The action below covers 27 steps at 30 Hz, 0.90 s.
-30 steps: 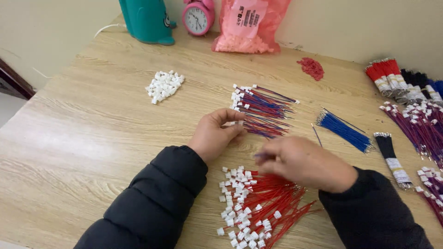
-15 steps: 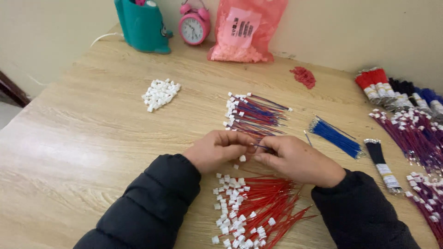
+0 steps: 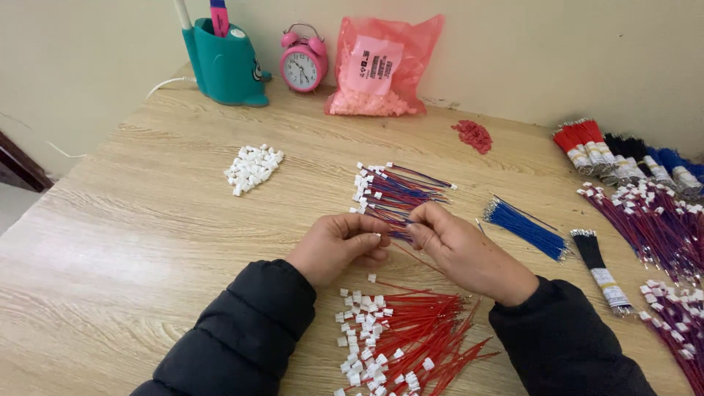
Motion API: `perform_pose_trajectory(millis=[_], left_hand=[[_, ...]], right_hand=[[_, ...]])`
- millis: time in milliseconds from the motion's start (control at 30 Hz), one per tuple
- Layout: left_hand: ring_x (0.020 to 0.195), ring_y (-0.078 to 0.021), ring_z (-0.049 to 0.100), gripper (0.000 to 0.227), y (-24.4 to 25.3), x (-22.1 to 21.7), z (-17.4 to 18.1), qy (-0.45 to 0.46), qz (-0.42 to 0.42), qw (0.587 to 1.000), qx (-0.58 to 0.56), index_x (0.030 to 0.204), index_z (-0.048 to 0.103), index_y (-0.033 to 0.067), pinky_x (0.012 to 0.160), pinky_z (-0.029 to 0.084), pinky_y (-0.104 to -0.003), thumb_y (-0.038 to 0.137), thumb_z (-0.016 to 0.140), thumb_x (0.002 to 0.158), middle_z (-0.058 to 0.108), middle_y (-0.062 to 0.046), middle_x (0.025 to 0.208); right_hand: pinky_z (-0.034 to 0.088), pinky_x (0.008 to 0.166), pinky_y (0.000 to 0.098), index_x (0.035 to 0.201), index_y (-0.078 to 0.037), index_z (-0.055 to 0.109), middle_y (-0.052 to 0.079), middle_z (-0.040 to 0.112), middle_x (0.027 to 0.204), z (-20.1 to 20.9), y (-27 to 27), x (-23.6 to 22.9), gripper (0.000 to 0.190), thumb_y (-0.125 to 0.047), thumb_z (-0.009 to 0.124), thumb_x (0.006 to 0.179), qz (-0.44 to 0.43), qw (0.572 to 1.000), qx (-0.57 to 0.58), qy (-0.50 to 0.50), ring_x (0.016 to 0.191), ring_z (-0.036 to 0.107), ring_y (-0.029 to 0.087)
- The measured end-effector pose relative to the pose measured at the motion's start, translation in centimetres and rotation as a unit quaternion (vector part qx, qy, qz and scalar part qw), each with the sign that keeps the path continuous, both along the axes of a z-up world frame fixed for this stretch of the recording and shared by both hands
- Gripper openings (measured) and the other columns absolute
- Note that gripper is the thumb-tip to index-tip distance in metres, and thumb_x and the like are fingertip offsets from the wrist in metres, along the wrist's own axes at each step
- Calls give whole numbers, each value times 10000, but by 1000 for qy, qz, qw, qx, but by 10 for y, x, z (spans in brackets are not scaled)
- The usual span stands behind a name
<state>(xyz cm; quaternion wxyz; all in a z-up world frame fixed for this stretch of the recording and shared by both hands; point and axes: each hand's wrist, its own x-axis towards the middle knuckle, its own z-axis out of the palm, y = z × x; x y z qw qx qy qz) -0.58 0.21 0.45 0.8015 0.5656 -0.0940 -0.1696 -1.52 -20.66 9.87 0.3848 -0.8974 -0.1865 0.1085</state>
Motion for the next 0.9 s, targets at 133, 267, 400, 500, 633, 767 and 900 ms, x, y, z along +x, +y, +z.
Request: perform_pose_trajectory(millis=[133,267,400,500,633,767,900], left_hand=[[783,-225,725,238,0,1,0,-2,2,1000,-4,1151,637,-42,699,650,-331,13,588,924,704,-165,912],[790,-221,724,225,0,5,-3,-17,23,1000,3,1122,655,-37,702,645,-328,68,623,925,704,-159,915],[749,-211,721,232,-2,0,5,-28,39,999,12,1086,668,-43,667,642,-305,72,687,885,699,-153,870],[732,-203,718,224,-3,6,-6,-41,42,998,19,1066,675,-40,646,643,-293,78,704,878,699,-153,853],[712,-215,719,203,-2,2,0,-41,44,998,16,1037,680,-46,625,639,-297,77,707,877,692,-166,826],[717,-197,704,171,-3,6,-9,-55,41,997,20,1023,659,-31,631,632,-288,100,662,913,666,-129,819],[724,-164,676,133,-5,8,-15,-81,41,996,21,1016,626,-13,626,612,-271,101,587,959,624,-84,804]], right_hand=[[514,796,343,967,-79,664,72,652,774,3,6,-4,165,-207,560,961,1,1000,17,-17,806,610,166],[512,738,328,875,-75,736,89,665,735,2,9,-4,143,-190,655,904,-16,998,31,-45,768,636,173],[493,706,315,861,-57,742,77,660,692,1,9,-6,144,-153,644,905,-37,998,48,-26,720,591,156],[501,703,337,862,-51,723,100,651,698,-2,10,-4,118,-148,660,886,-27,998,35,-40,729,593,177],[505,690,338,839,-74,747,91,677,679,3,13,-6,117,-158,674,877,-23,999,24,-38,694,617,185],[495,645,298,839,-72,756,60,636,631,-7,13,-5,139,-183,681,879,-41,997,62,-8,650,592,147],[458,581,241,860,-38,756,33,584,589,-17,14,-2,155,-159,671,905,-70,986,150,27,602,557,121]])
